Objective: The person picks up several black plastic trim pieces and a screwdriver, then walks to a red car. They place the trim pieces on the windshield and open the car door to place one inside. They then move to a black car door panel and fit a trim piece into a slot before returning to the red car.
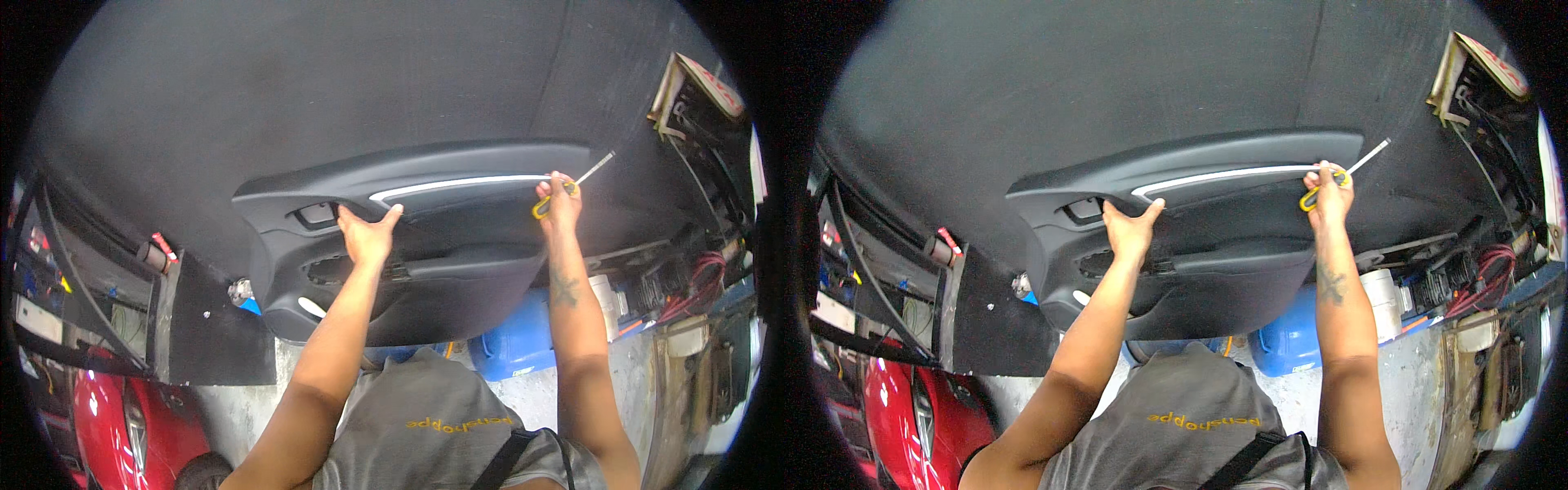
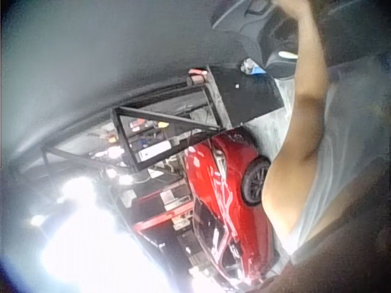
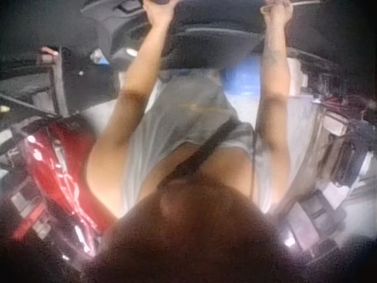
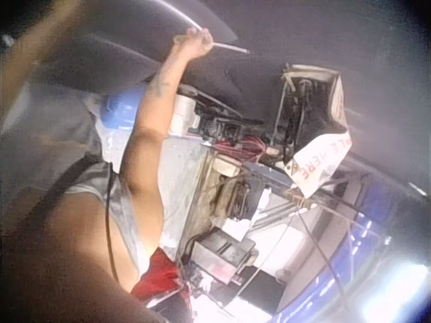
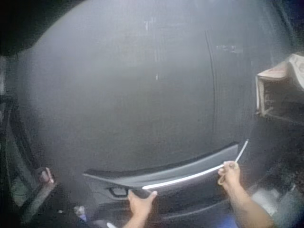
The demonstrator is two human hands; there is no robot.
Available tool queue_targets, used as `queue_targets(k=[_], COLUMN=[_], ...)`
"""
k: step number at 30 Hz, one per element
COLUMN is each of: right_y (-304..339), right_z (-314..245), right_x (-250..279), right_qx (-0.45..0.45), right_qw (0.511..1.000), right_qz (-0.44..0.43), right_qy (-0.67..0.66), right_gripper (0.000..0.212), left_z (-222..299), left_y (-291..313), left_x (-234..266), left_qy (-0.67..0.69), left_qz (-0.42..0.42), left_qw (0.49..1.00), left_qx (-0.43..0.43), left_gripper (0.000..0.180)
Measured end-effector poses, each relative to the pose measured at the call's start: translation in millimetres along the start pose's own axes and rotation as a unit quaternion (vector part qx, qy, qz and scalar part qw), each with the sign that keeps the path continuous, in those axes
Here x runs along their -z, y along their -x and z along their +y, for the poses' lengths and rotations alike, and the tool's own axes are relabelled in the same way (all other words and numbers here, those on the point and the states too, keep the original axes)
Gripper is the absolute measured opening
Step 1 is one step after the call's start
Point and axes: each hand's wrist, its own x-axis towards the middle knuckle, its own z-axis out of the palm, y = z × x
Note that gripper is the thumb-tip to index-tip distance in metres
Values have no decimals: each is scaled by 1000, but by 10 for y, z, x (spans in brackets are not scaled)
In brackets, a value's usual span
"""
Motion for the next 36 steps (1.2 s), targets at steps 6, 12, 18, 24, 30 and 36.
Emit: queue_targets(k=[6, 12, 18, 24, 30, 36], right_y=[140, -132, -206, 131, 180, 150], right_z=[-156, -106, -133, -351, -467, -376], right_x=[39, 367, 466, 155, 67, 110], right_qx=[122, 262, 141, 110, 64, 88], right_qw=[942, 858, 924, 846, 825, 819], right_qz=[17, 140, 58, 102, 125, 116], right_qy=[311, 418, 349, 511, 548, 555], right_gripper=[42, 67, 94, 95, 95, 98], left_z=[-89, -38, 23, 36, 139, 59], left_y=[-74, -69, -81, -57, -7, -41], left_x=[-53, -69, -44, -55, -95, -140], left_qy=[108, 137, 133, 159, 145, 125], left_qz=[-11, -30, -37, -57, -23, -6], left_qw=[994, 990, 990, 985, 989, 992], left_qx=[-19, 15, 34, 33, 23, 32], left_gripper=[111, 118, 114, 117, 114, 118])
